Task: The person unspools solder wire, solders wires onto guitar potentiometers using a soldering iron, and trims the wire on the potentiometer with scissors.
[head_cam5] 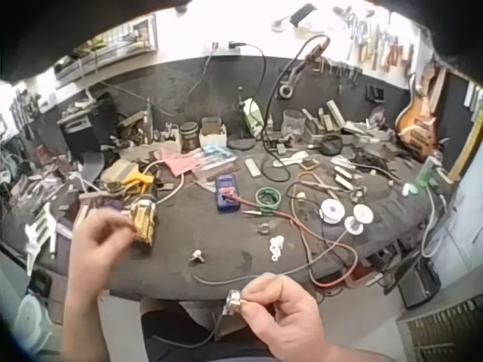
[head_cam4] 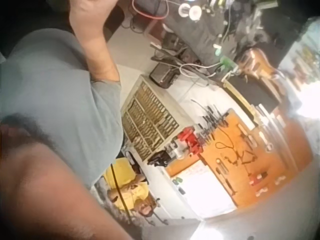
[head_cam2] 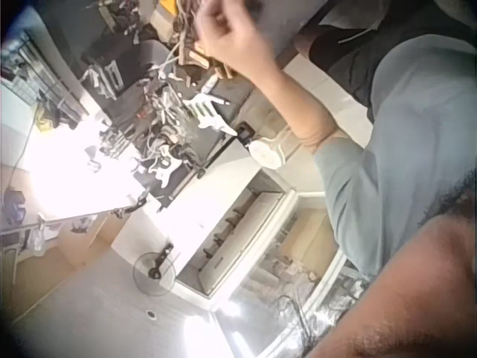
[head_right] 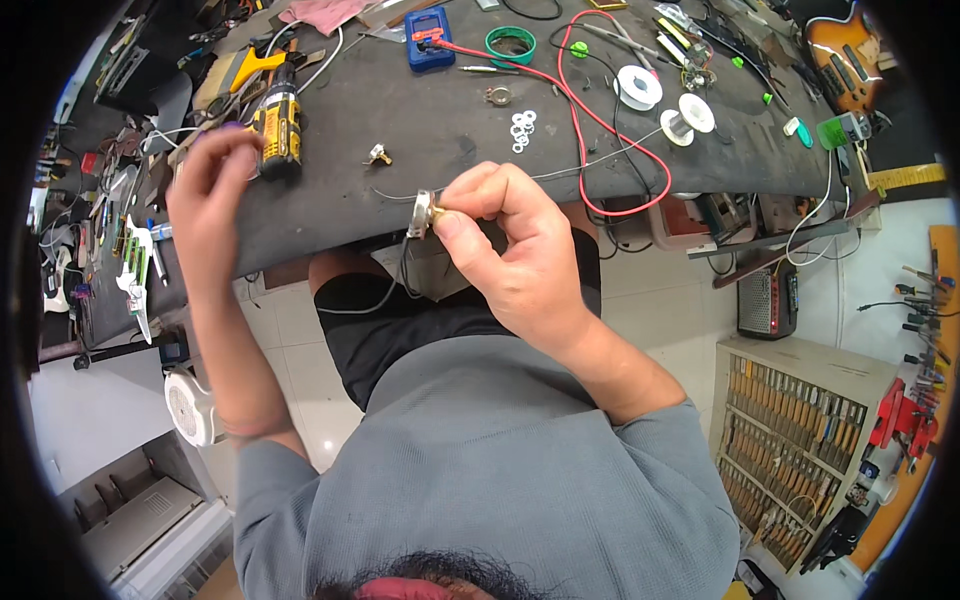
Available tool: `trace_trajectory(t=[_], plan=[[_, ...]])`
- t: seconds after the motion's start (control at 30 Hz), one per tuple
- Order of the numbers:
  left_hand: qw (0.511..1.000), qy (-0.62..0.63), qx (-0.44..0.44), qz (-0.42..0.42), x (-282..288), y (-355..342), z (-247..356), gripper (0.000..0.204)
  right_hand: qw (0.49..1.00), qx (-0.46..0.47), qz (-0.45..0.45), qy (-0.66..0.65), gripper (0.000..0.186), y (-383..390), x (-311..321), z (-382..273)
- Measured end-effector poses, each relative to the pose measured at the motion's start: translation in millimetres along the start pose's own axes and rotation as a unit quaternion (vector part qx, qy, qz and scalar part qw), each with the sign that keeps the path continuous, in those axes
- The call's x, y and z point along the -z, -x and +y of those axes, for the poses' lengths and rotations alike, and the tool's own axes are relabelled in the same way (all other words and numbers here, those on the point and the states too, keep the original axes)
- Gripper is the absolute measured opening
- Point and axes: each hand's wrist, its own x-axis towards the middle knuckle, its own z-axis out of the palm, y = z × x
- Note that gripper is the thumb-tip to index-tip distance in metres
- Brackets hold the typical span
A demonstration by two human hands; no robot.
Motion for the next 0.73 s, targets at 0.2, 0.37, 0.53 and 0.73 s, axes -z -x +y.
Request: trace_trajectory(t=[0.2, 0.37, 0.53, 0.73], plan=[[0.922, 0.331, 0.125, -0.159, -60, 85, 54, 0.032, 1.000, -0.006, -0.010, -0.012, 0.007, -13, -11, 10], [0.907, 0.338, 0.165, -0.191, -54, 82, 49, 0.018, 0.997, -0.034, -0.016, -0.073, 0.008, -18, -19, 15], [0.971, -0.046, -0.150, -0.179, -36, 30, 34, 0.014, 0.995, -0.056, -0.031, 0.083, 0.012, -31, -8, 33], [0.904, -0.270, -0.273, -0.190, -57, 9, -31, 0.017, 0.802, 0.095, -0.042, 0.588, 0.010, -45, -9, 59]])
